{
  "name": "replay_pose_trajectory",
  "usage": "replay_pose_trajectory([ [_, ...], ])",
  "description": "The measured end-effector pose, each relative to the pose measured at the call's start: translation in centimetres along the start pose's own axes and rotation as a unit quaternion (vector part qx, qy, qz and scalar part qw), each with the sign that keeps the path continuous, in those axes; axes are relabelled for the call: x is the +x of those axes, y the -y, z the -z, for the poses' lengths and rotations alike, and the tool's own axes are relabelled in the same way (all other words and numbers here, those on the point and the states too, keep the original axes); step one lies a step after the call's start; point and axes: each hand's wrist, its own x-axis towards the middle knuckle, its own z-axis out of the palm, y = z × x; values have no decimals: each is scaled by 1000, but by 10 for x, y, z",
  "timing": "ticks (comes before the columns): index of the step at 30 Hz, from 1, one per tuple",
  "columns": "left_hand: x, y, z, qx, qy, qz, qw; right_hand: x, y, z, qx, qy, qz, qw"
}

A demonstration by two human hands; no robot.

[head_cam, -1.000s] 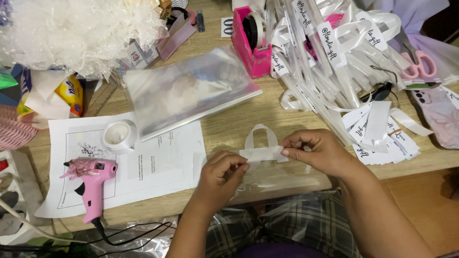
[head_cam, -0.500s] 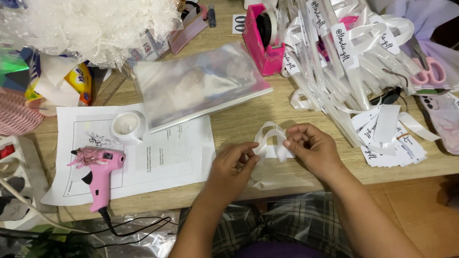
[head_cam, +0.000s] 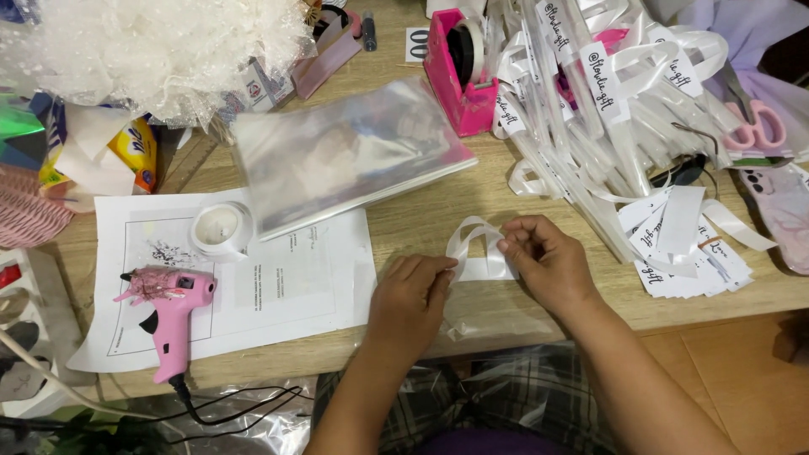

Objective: The person assembles floral tags by using a glue gun to attach a paper handle to a clear plastic bag and then pressing a printed label onto the surface.

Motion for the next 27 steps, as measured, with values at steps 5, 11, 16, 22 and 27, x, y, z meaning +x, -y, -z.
replay_pose_trajectory([
  [5, 0, 3, -3, 22, 3, -12, 1000, -4, 6, -1, -61, -9, 13, 998],
  [11, -2, 5, -4, 30, 0, -25, 999, -5, 2, 0, -121, -20, 78, 989],
  [16, -4, 9, -7, 41, -4, -37, 998, -6, 3, 0, -152, -22, 103, 983],
  [22, -4, 11, -7, 44, -1, -47, 998, -6, 6, 6, -183, -41, 186, 964],
  [27, -5, 13, -8, 48, -5, -57, 997, -18, 25, 23, -256, -27, 261, 930],
])
